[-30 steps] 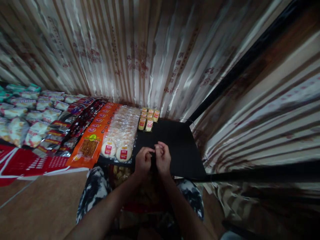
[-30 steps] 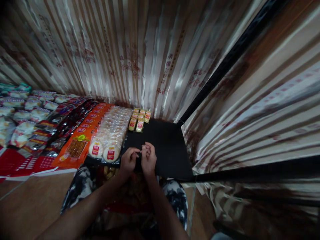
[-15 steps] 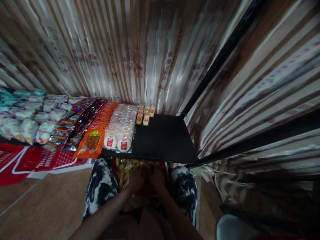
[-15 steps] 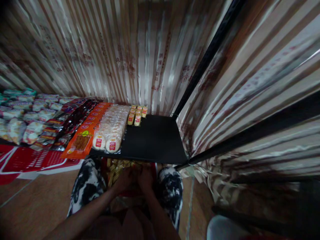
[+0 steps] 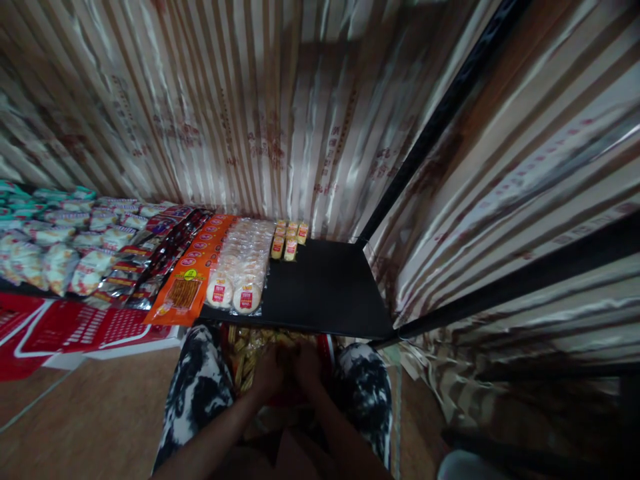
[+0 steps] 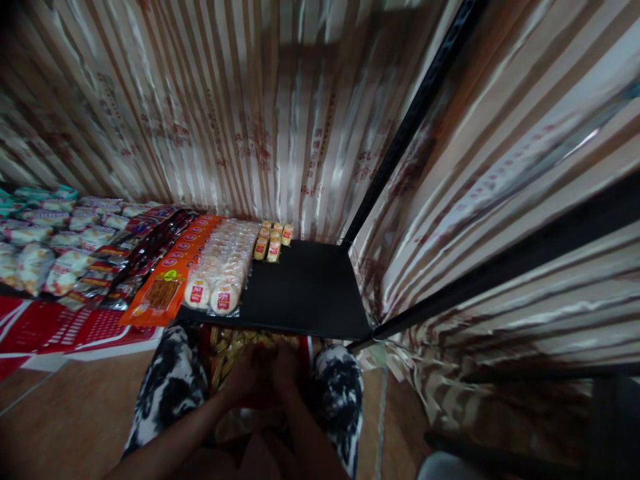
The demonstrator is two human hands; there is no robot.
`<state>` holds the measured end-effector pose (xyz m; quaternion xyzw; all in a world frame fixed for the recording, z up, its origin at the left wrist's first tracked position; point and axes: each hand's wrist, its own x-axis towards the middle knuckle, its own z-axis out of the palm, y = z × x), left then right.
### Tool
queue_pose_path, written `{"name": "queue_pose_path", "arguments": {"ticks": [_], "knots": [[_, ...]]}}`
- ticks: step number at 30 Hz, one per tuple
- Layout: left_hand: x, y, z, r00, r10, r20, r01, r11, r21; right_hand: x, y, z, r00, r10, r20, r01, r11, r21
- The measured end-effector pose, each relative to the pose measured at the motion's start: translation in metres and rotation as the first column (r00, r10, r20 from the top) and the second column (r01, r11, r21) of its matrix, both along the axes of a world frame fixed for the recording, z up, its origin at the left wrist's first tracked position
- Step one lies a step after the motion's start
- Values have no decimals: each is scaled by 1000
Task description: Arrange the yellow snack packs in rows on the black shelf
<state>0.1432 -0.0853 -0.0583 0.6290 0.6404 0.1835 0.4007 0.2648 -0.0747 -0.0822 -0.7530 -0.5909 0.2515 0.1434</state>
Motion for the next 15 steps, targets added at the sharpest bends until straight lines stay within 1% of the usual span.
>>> {"name": "queue_pose_path", "arguments": {"ticks": [1, 3, 6, 9, 12, 15], "knots": [[-1, 1, 0, 999, 36, -22, -36, 999, 26, -1, -2, 3, 1000, 5, 1, -5, 1000, 25], [-4, 4, 0, 997, 70, -44, -66, 994, 82, -3, -6, 10, 999, 49, -3, -49, 995, 91], [-8, 5, -2, 998, 33, -49, -27, 992, 124, -3, -12, 25, 987, 157, -17, -151, 971, 185], [-11, 3, -3, 999, -15, -38, 20, 991, 132, -1, -17, 39, 970, 242, -36, -227, 944, 239], [-12, -1, -2, 999, -36, -10, 37, 988, 147, 4, -20, 49, 952, 300, -68, -271, 923, 272], [-12, -5, -1, 999, -34, 32, 28, 988, 155, 9, -20, 58, 938, 325, -120, -278, 912, 301]]}}
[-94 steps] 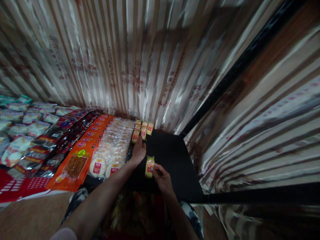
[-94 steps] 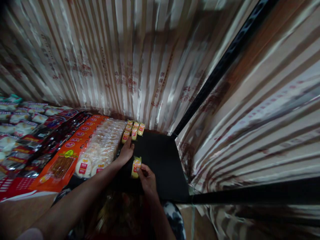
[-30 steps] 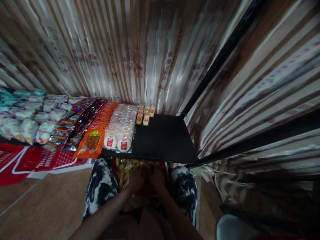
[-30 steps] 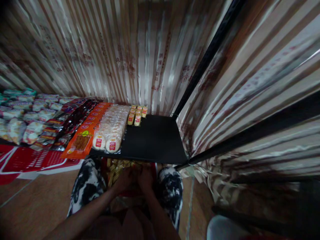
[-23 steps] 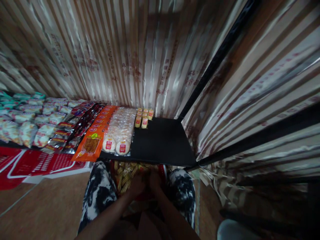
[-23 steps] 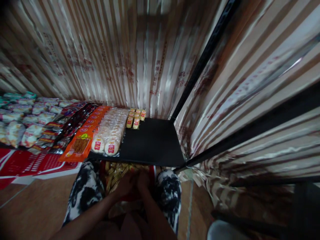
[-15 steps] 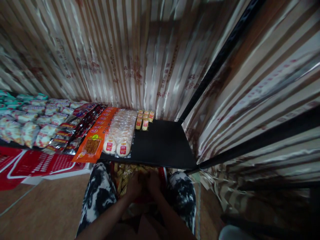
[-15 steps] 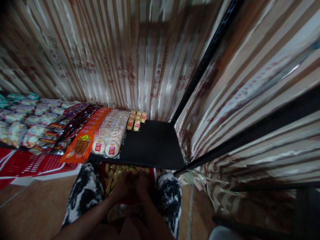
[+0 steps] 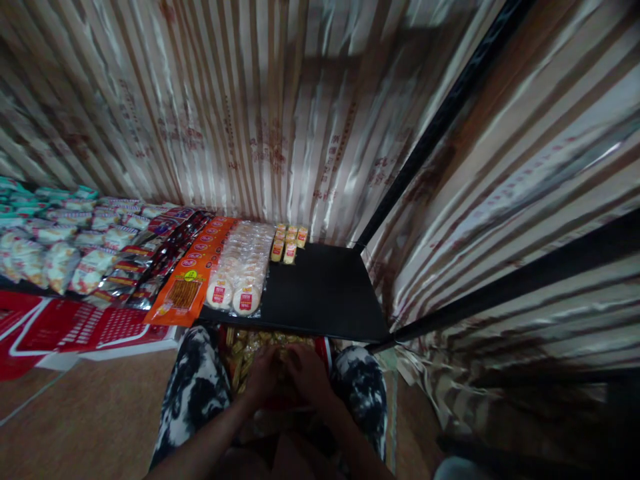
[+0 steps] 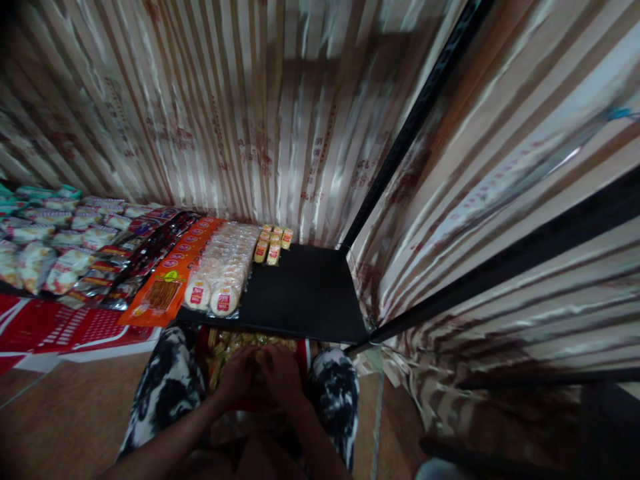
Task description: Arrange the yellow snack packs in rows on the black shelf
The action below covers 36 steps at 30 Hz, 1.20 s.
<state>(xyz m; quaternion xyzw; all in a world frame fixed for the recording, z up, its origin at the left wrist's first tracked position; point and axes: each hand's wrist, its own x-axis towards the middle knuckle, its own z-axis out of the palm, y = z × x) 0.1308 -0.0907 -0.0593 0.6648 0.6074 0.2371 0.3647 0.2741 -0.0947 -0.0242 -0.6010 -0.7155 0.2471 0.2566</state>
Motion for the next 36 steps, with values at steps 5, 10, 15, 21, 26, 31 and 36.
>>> {"name": "queue_pose_path", "arguments": {"ticks": [5, 10, 15, 21, 26, 31, 36], "knots": [[-2, -1, 16, 998, 29, 49, -29, 999, -15, 4, 2, 19, 975, -65, -213, 65, 998, -7], [0, 8, 54, 986, 64, 155, -65, 998, 1, 2, 10, 34, 891, -129, -435, 87, 990, -114], [1, 25, 72, 971, 55, 234, -78, 993, 89, -3, 26, 40, 875, -163, -456, 118, 985, -125], [1, 47, 72, 986, 86, 140, -105, 985, 134, -8, 50, 45, 903, -171, -395, 148, 985, -90], [8, 61, 73, 981, 126, 149, -160, 958, 238, -11, 78, 40, 910, -203, -361, 196, 979, -56], [22, 68, 73, 972, 132, 195, -188, 933, 305, -14, 113, 34, 884, -291, -365, 289, 955, -61], [33, 92, 66, 971, 130, 199, -180, 948, 261, -21, 146, 37, 895, -305, -325, 311, 950, -36]]}}
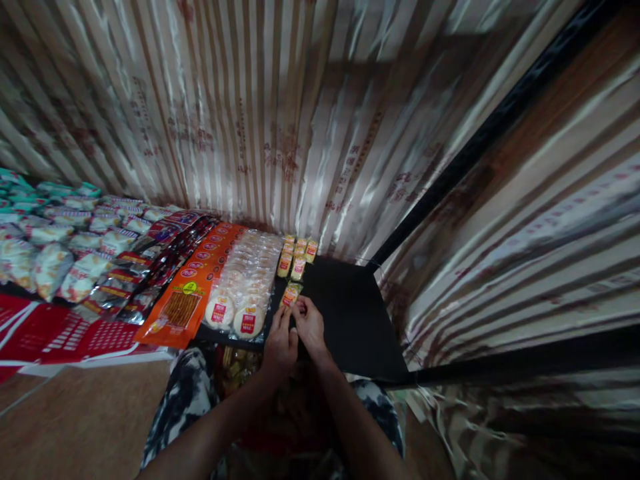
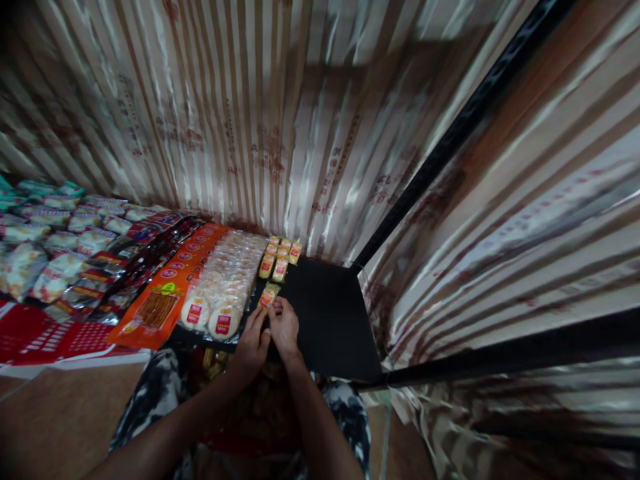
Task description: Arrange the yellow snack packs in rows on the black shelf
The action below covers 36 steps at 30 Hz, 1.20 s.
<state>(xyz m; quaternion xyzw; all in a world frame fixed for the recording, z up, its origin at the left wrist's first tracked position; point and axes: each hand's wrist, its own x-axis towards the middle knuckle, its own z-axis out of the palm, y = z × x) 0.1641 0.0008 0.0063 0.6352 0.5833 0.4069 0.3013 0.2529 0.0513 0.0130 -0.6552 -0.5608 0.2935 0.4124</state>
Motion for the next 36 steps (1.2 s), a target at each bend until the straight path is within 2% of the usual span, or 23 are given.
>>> {"name": "queue_pose_path", "arguments": {"ticks": [8, 12, 16, 20, 24, 31, 36], "knots": [[6, 44, 0, 990, 75, 118, -62, 992, -111, -11, 49, -1, 994, 0, 107, -2, 1000, 20], [7, 56, 0, 983, 74, 168, -56, 993, -108, -15, 61, -4, 990, 9, 143, -16, 999, 45], [10, 64, -3, 981, 85, 173, -66, 992, -111, -16, 65, -7, 983, 38, 178, -53, 996, 78], [13, 68, -8, 983, 114, 145, -95, 987, -131, -14, 64, -13, 993, 41, 106, -55, 990, 127], [11, 68, -12, 988, 121, 100, -115, 991, -63, -13, 63, -19, 997, 41, 62, -49, 990, 135], [9, 71, -14, 992, 117, 46, -117, 993, 10, -15, 61, -19, 989, 38, 144, -62, 984, 164], [10, 71, -13, 992, 123, 15, -123, 992, 6, -15, 61, -16, 985, 72, 158, -98, 981, 164]]}}
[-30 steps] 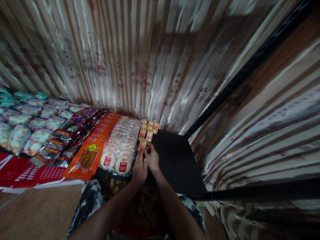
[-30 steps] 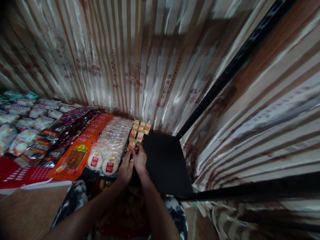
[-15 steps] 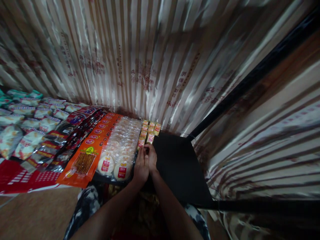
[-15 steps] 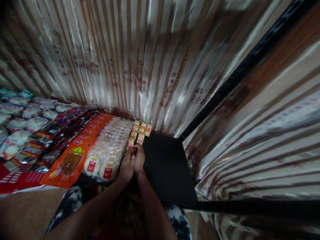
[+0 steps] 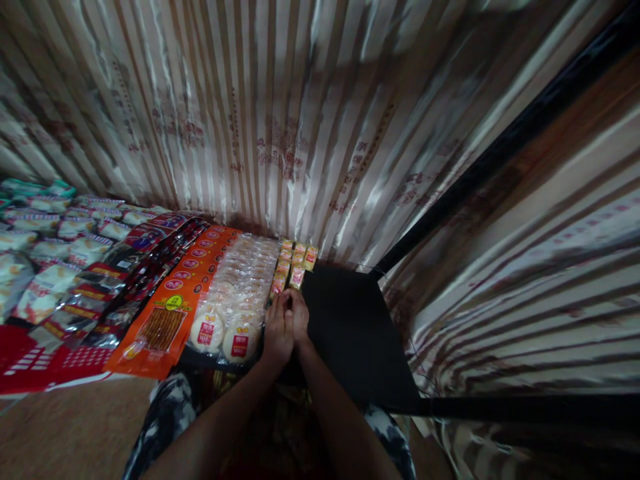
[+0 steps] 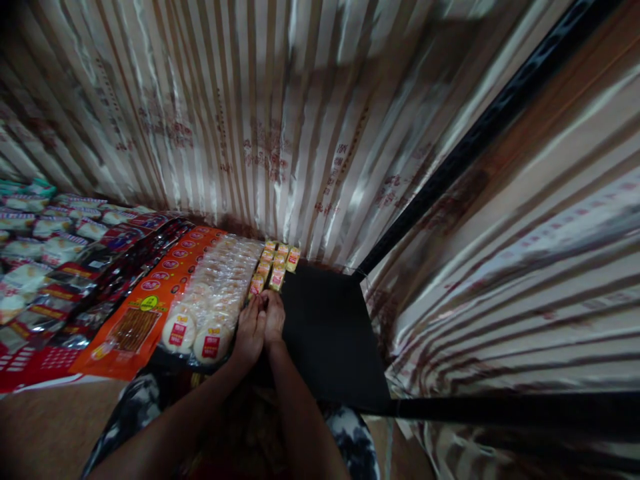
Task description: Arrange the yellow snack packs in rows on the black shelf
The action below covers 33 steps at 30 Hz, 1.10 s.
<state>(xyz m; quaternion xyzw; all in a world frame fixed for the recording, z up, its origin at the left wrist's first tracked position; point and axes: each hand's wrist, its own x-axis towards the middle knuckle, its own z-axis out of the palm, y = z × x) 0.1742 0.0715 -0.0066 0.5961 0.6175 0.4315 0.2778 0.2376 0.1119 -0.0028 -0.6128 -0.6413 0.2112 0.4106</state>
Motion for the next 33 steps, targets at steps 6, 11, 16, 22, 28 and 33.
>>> {"name": "queue_pose_path", "arguments": {"ticks": [6, 11, 16, 22, 28, 33], "knots": [[-4, -16, 8, 999, -27, -43, 28, 999, 40, 1, -16, 0, 1000, -28, -4, 28, 999, 34], [-8, -63, 18, 992, -124, -33, 126, 989, 79, 4, -67, -7, 988, -56, -143, 62, 997, 35], [-18, -137, 15, 976, -217, -29, 218, 975, 46, 10, -149, -14, 959, 29, -282, -33, 999, -10], [-39, -183, -23, 950, -295, -102, 289, 955, -69, 4, -200, -40, 979, 144, -145, -180, 945, -274], [-70, -167, -55, 877, -218, -428, 65, 937, -344, -16, -197, -62, 949, 298, 104, -210, 840, -500], [-83, -157, -73, 779, -353, -517, 44, 854, -518, -32, -198, -81, 923, 375, 88, -275, 803, -529]]}}
